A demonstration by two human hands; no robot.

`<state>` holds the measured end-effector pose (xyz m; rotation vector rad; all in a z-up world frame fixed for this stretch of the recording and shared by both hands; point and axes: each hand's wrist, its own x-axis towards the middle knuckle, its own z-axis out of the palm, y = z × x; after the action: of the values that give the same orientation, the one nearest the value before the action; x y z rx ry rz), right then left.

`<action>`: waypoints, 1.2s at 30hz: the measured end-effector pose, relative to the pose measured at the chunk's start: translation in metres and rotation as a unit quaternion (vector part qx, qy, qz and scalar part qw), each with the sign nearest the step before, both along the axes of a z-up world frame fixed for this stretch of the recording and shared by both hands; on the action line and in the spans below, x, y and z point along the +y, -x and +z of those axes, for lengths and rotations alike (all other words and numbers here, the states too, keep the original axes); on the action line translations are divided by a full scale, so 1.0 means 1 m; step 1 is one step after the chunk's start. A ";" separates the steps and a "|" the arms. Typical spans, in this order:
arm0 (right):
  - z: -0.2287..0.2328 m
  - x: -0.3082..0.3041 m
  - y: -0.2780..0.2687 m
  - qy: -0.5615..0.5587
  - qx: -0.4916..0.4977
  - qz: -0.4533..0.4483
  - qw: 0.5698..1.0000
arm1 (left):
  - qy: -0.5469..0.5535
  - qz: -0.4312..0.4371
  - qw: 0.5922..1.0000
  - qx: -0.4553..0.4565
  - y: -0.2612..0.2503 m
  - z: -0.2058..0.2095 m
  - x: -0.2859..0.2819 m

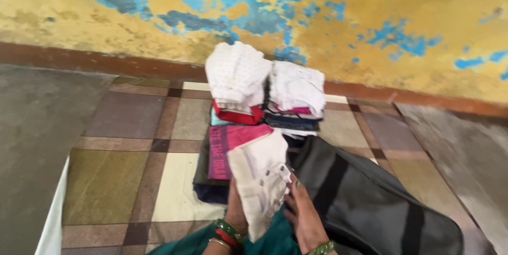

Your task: The person packs a bag by picking up items from stacks of folded clothes and placing them inside a duffel bag on the floor.

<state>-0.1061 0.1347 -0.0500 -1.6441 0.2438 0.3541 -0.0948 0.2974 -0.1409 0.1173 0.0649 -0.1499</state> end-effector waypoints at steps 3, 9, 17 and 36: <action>-0.006 -0.023 0.022 -0.227 -0.010 -0.053 0.972 | -0.475 0.037 0.864 -0.163 0.020 0.025 -0.052; -0.017 -0.087 0.060 -0.493 0.078 -0.195 0.844 | -0.783 0.040 0.556 -0.277 0.088 0.109 -0.119; 0.015 -0.169 0.109 -0.482 -0.056 -0.255 0.836 | -0.660 0.005 0.660 -0.358 0.110 0.095 -0.167; -0.042 -0.270 0.132 -0.434 -0.153 -0.313 0.830 | -0.906 -0.084 0.136 -0.393 0.001 0.010 -0.223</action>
<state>-0.2386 -0.1348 -0.0924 -0.6289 0.3034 -0.2900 -0.0955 0.0742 -0.1311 2.8017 -0.9625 -0.1244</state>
